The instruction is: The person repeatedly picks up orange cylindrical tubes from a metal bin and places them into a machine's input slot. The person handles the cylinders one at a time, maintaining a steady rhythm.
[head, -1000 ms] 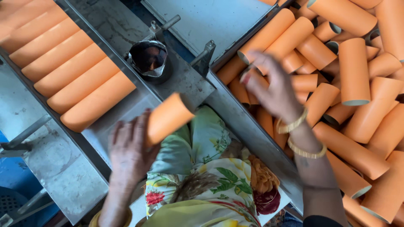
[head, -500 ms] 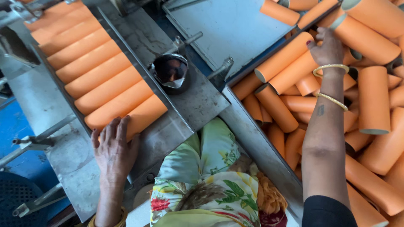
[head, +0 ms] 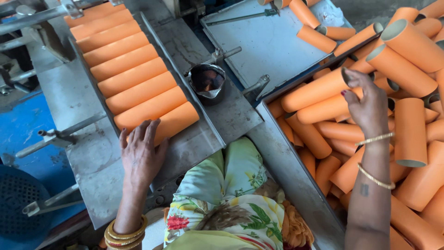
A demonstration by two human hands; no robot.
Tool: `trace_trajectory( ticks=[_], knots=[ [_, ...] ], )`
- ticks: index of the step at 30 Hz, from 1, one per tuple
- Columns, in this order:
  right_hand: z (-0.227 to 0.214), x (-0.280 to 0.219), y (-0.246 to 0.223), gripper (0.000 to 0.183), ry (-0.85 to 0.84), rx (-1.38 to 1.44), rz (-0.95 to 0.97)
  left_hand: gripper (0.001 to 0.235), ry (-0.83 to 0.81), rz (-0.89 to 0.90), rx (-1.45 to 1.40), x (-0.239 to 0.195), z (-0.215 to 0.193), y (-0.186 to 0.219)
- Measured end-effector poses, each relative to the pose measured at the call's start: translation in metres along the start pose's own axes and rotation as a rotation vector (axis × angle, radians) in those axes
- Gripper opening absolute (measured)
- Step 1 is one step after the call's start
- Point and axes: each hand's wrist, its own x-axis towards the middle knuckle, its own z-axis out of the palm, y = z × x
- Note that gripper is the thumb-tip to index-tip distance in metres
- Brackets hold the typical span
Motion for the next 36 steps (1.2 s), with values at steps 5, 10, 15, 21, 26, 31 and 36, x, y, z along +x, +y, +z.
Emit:
trace_trajectory(
  ticks=[5,10,15,21,26,31,36],
  knots=[
    [-0.028,-0.031,-0.040,0.038,0.228,0.176,0.047,0.052,0.046,0.022,-0.096,0.000,-0.006,-0.001],
    [-0.055,-0.056,-0.075,0.038,0.354,0.680,0.073,0.052,0.079,0.028,-0.251,-0.003,-0.010,-0.002],
    [-0.006,-0.053,-0.120,0.031,0.251,0.953,-0.014,0.051,0.150,0.054,-0.383,-0.007,-0.019,-0.003],
    [0.119,-0.045,-0.193,0.033,-0.191,1.255,0.035,0.059,0.194,0.043,-0.568,-0.025,-0.041,-0.003],
    [0.204,-0.042,-0.237,0.036,-0.432,1.351,0.044,0.074,0.062,0.074,-0.324,-0.028,-0.046,-0.002],
    [0.216,-0.040,-0.249,0.050,-0.630,1.282,0.076,0.089,-0.055,0.118,-0.128,-0.022,-0.026,0.002],
    [0.153,-0.053,-0.229,0.058,-0.503,0.782,-0.094,0.086,-0.116,0.082,-0.099,-0.022,-0.011,-0.003]
  ],
)
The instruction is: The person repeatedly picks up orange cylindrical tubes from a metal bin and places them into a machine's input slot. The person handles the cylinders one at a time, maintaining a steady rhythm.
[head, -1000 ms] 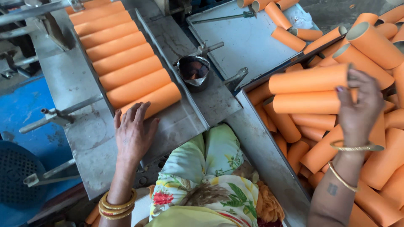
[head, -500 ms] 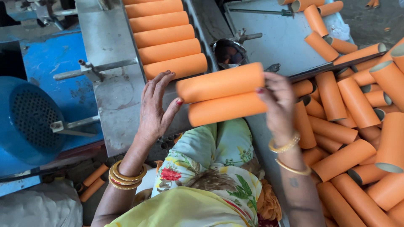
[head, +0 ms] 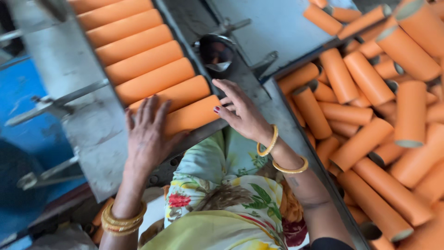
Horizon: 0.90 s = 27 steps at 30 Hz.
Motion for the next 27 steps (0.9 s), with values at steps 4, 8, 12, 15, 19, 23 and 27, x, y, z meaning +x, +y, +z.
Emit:
trace_trajectory(
  ticks=[4,8,12,15,19,23,27],
  knots=[
    [-0.060,-0.016,-0.002,0.039,0.196,-0.217,-0.082,0.079,0.001,0.018,0.037,-0.002,0.002,-0.004],
    [-0.131,-0.026,0.040,0.031,0.450,-0.609,0.132,0.078,-0.010,0.006,0.059,-0.001,0.002,-0.004],
    [-0.172,-0.044,0.109,0.038,0.334,-1.041,0.272,0.076,-0.005,-0.003,0.051,0.001,0.001,-0.003],
    [-0.172,-0.054,0.171,0.041,0.176,-1.232,0.195,0.075,0.011,-0.004,0.046,0.000,0.000,-0.002],
    [-0.171,-0.068,0.215,0.014,0.042,-1.355,0.252,0.075,0.025,-0.011,0.024,0.001,0.001,-0.003],
    [-0.169,-0.071,0.188,0.023,0.000,-1.292,0.387,0.072,0.039,-0.007,0.019,-0.004,0.002,-0.005],
    [-0.160,-0.083,0.101,0.034,0.267,-1.073,0.179,0.071,0.045,0.004,0.003,-0.004,0.000,-0.004]
  ],
)
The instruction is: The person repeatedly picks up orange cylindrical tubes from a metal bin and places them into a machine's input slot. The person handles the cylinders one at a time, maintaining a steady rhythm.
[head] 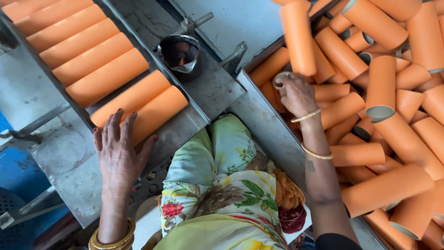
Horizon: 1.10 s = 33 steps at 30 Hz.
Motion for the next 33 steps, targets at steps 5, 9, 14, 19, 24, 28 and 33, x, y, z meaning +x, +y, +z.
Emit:
trace_trajectory(
  ticks=[5,9,14,19,24,28,33],
  knots=[
    [-0.090,-0.043,-0.045,0.018,0.368,0.061,0.049,0.073,-0.042,0.054,0.033,0.000,-0.009,0.015],
    [-0.129,-0.077,-0.082,0.016,0.554,0.149,0.032,0.078,-0.069,0.146,-0.108,-0.002,-0.012,0.047],
    [-0.127,-0.113,-0.142,0.014,0.548,0.501,-0.195,0.097,0.033,0.426,-0.386,-0.005,-0.001,0.096],
    [-0.104,-0.114,-0.169,0.026,0.145,0.848,-0.352,0.096,-0.140,0.480,-0.461,-0.005,0.004,0.105],
    [-0.128,-0.155,-0.080,0.048,0.171,0.079,0.236,0.100,-0.066,0.245,-0.079,0.007,-0.012,0.060],
    [-0.132,-0.216,-0.020,0.052,0.254,-0.236,0.541,0.093,-0.057,0.103,0.146,0.015,-0.013,0.026],
    [-0.128,-0.267,0.002,0.065,0.205,-0.307,0.780,0.084,-0.067,0.077,0.243,0.022,0.012,0.006]
  ],
)
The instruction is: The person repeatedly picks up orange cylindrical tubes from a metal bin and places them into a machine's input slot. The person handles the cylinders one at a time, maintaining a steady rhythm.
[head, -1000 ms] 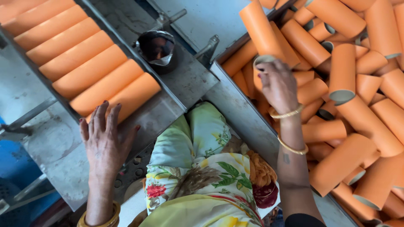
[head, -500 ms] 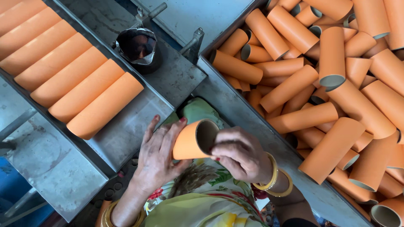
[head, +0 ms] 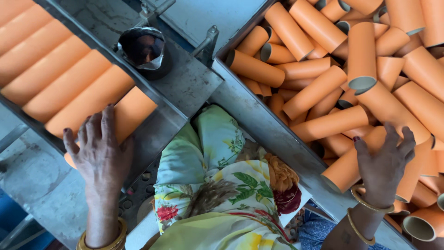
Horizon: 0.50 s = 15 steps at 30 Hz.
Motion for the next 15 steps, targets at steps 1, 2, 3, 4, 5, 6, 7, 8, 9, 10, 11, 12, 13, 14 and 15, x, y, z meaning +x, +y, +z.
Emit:
trace_trajectory(
  ticks=[1,2,3,4,5,6,7,8,9,10,11,12,13,14,15],
  knots=[
    [0.000,0.001,0.003,0.071,-0.027,0.045,0.041,0.081,0.003,-0.008,0.017,0.002,0.005,-0.002],
    [0.000,0.004,0.005,0.077,-0.055,0.093,0.077,0.081,-0.009,-0.022,0.016,0.003,0.007,-0.005],
    [-0.001,0.007,0.005,0.083,-0.084,0.140,0.112,0.082,-0.021,-0.036,0.016,0.003,0.009,-0.007],
    [-0.001,0.009,0.003,0.086,-0.096,0.152,0.129,0.082,-0.037,-0.050,0.019,0.002,0.009,-0.008],
    [-0.002,0.010,-0.001,0.090,-0.108,0.163,0.147,0.083,-0.040,-0.050,0.015,0.000,0.009,-0.008],
    [-0.002,0.012,-0.007,0.094,-0.116,0.179,0.164,0.083,-0.037,-0.050,0.013,0.001,0.008,-0.007],
    [-0.005,0.012,-0.015,0.096,-0.084,0.223,0.137,0.083,-0.035,-0.050,0.011,0.001,0.005,-0.004],
    [-0.007,0.012,-0.024,0.097,-0.051,0.270,0.106,0.083,-0.033,-0.037,-0.048,0.001,0.002,-0.002],
    [-0.011,0.013,-0.034,0.100,-0.019,0.317,0.075,0.082,-0.031,-0.023,-0.106,0.000,-0.003,0.002],
    [-0.017,0.010,-0.044,0.099,0.022,0.456,0.075,0.082,-0.038,-0.005,-0.163,-0.002,-0.008,0.007],
    [-0.025,0.008,-0.053,0.097,0.082,0.569,0.071,0.081,-0.047,0.022,-0.207,-0.004,-0.014,0.013],
    [-0.031,0.007,-0.064,0.095,0.163,0.673,0.051,0.080,-0.054,0.050,-0.252,-0.005,-0.019,0.021],
    [-0.037,0.007,-0.075,0.093,0.256,0.782,0.031,0.080,-0.061,0.078,-0.296,-0.006,-0.024,0.030],
    [-0.043,0.006,-0.088,0.091,0.341,0.883,-0.002,0.082,-0.070,0.122,-0.343,-0.008,-0.030,0.040],
    [-0.047,0.005,-0.101,0.090,0.404,0.979,-0.036,0.083,-0.079,0.165,-0.390,-0.010,-0.035,0.050]
  ],
)
